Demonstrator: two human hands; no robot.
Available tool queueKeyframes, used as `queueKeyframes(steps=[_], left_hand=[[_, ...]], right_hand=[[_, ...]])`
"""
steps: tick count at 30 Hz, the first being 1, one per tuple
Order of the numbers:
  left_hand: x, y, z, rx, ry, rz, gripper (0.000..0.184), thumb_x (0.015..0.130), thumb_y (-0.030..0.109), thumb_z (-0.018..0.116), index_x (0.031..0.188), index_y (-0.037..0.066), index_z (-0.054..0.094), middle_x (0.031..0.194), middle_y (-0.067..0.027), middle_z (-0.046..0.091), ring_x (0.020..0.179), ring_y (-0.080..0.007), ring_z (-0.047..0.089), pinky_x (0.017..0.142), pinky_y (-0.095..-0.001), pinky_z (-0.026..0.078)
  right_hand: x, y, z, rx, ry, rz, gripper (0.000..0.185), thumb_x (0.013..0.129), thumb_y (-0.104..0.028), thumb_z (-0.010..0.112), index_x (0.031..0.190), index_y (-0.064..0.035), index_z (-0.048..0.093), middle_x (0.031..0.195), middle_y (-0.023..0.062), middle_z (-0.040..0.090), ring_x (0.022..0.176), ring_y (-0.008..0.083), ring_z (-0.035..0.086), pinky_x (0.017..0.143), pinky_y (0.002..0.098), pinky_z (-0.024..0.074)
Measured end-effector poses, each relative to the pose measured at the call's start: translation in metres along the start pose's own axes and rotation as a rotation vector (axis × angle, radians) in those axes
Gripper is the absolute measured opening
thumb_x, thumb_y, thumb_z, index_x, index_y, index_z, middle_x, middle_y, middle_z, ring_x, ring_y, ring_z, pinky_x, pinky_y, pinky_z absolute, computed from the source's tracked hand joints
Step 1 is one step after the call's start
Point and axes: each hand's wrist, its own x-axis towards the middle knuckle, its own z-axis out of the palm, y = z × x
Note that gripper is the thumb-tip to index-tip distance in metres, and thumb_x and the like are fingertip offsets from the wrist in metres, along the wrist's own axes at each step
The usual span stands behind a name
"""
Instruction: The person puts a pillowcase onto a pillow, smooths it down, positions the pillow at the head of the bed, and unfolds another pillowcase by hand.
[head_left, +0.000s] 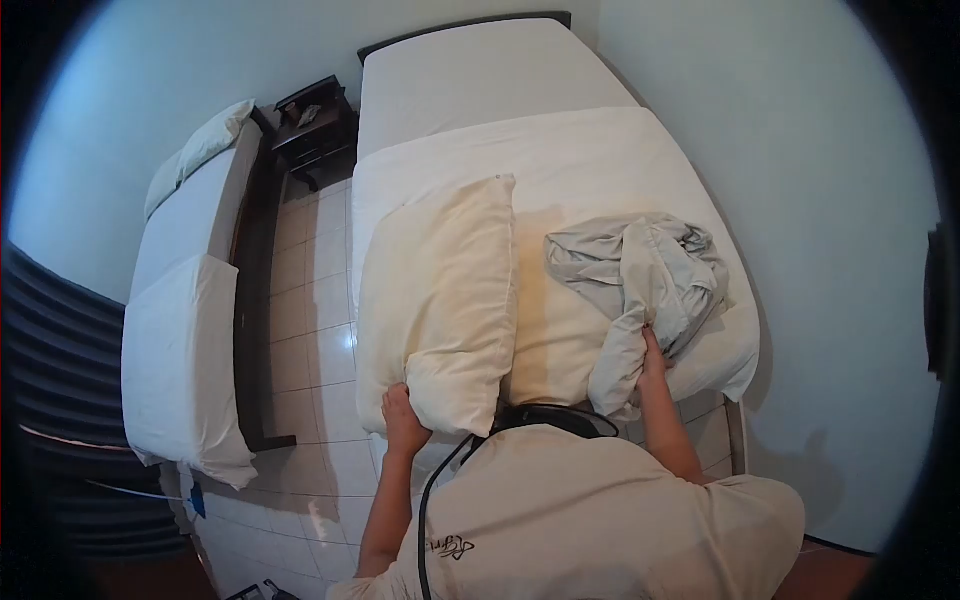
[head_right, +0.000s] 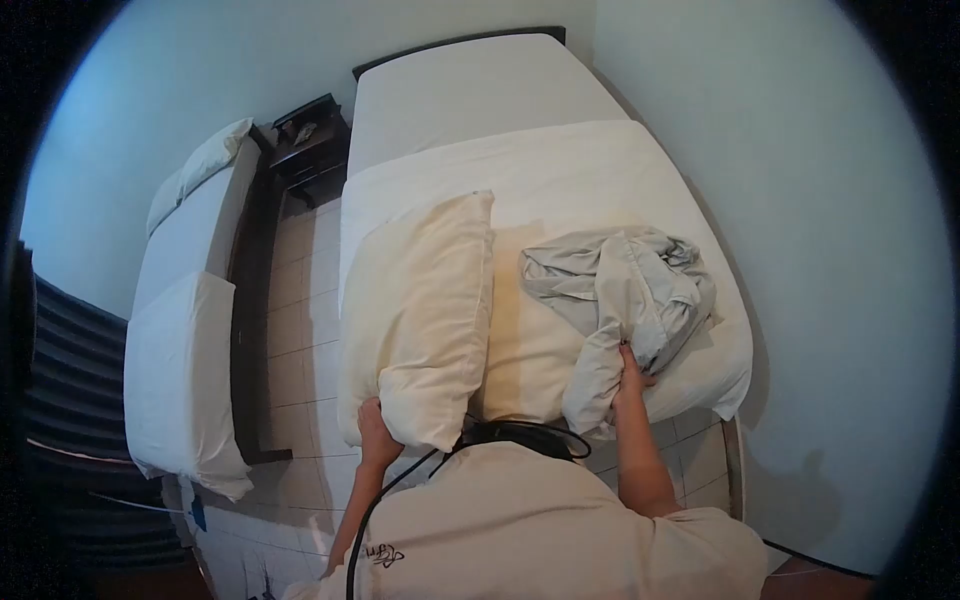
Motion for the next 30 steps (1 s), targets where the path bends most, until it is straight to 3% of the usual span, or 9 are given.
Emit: queueKeyframes(steps=[2, 4, 7, 12, 17, 19, 24, 25, 30], left_hand=[[0.004, -0.002, 0.004, 0.000, -0.001, 0.019, 0.054, 0.067, 0.018, 0.074, 0.109, 0.001, 0.043, 0.107, -0.0196, 0.048, 0.101, -0.0416, 0.044, 0.086, -0.0484, 0.036], [0.005, -0.002, 0.000, -0.010, -0.088, 0.025, 0.057, 0.065, 0.023, 0.076, 0.106, 0.002, 0.043, 0.103, -0.0182, 0.047, 0.101, -0.0402, 0.044, 0.085, -0.0487, 0.036], [0.005, 0.008, -0.009, -0.041, -0.111, 0.037, 0.055, 0.065, 0.026, 0.077, 0.102, 0.003, 0.043, 0.097, -0.0168, 0.048, 0.097, -0.0388, 0.046, 0.082, -0.0479, 0.037], [0.008, 0.012, -0.004, -0.216, 0.045, -0.074, 0.058, 0.064, 0.028, 0.078, 0.106, 0.003, 0.046, 0.097, -0.0170, 0.052, 0.095, -0.0380, 0.050, 0.083, -0.0457, 0.039], [0.029, 0.034, 0.009, -0.185, 0.120, -0.081, 0.063, 0.063, 0.028, 0.077, 0.113, 0.003, 0.048, 0.104, -0.0180, 0.054, 0.102, -0.0373, 0.050, 0.089, -0.0454, 0.040], [0.052, 0.057, 0.024, -0.090, 0.018, 0.029, 0.061, 0.064, 0.025, 0.074, 0.115, 0.004, 0.047, 0.106, -0.0172, 0.053, 0.105, -0.0369, 0.050, 0.090, -0.0477, 0.039], [0.080, 0.094, 0.075, 0.013, -0.302, 0.177, 0.066, 0.061, 0.017, 0.071, 0.120, 0.007, 0.043, 0.110, -0.0161, 0.050, 0.108, -0.0373, 0.049, 0.092, -0.0506, 0.038], [0.083, 0.100, 0.080, 0.055, -0.358, 0.239, 0.068, 0.060, 0.015, 0.070, 0.122, 0.007, 0.042, 0.111, -0.0160, 0.049, 0.108, -0.0377, 0.048, 0.092, -0.0514, 0.038], [0.085, 0.098, 0.073, 0.060, -0.523, 0.209, 0.073, 0.059, 0.015, 0.072, 0.123, 0.007, 0.039, 0.114, -0.0169, 0.047, 0.110, -0.0383, 0.047, 0.090, -0.0518, 0.041]], right_hand=[[0.008, 0.000, -0.002, 0.045, -0.039, -0.002, 0.114, 0.062, -0.021, 0.087, 0.144, -0.0005, 0.010, 0.130, 0.0212, 0.048, 0.101, 0.0348, 0.059, 0.085, 0.0478, 0.0531], [-0.005, -0.002, 0.006, 0.111, -0.267, -0.021, 0.073, 0.070, -0.022, 0.078, 0.129, 0.0029, 0.043, 0.111, 0.0187, 0.061, 0.091, 0.0311, 0.063, 0.079, 0.0415, 0.0542], [-0.018, -0.020, 0.020, 0.097, -0.285, -0.151, 0.042, 0.075, -0.021, 0.069, 0.109, 0.0029, 0.060, 0.101, 0.0153, 0.065, 0.090, 0.0287, 0.064, 0.075, 0.0369, 0.0538], [-0.074, -0.075, 0.048, 0.055, -0.504, -0.227, 0.032, 0.082, -0.024, 0.056, 0.102, 0.0012, 0.061, 0.092, 0.0139, 0.065, 0.085, 0.0278, 0.065, 0.078, 0.0375, 0.0539], [-0.089, -0.149, 0.045, -0.076, -0.711, -0.813, 0.038, 0.085, -0.021, 0.047, 0.110, 0.0046, 0.060, 0.106, 0.0143, 0.063, 0.097, 0.0257, 0.063, 0.088, 0.0365, 0.0498], [-0.081, -0.197, 0.036, -0.218, -0.687, -0.793, 0.039, 0.086, -0.023, 0.048, 0.112, 0.0042, 0.059, 0.107, 0.0145, 0.063, 0.099, 0.0260, 0.062, 0.089, 0.0360, 0.0489], [-0.083, -0.251, 0.016, -0.873, -0.138, -1.608, 0.049, 0.084, -0.019, 0.057, 0.127, 0.0026, 0.050, 0.127, 0.0153, 0.053, 0.113, 0.0256, 0.053, 0.097, 0.0365, 0.0432], [-0.082, -0.256, 0.012, -0.883, -0.117, -1.611, 0.049, 0.084, -0.019, 0.057, 0.127, 0.0026, 0.050, 0.127, 0.0153, 0.053, 0.113, 0.0256, 0.053, 0.097, 0.0365, 0.0432], [0.020, -0.229, -0.031, -0.497, -0.243, -0.572, 0.046, 0.080, -0.027, 0.064, 0.118, -0.0016, 0.058, 0.112, 0.0115, 0.062, 0.102, 0.0259, 0.059, 0.090, 0.0362, 0.0468]])
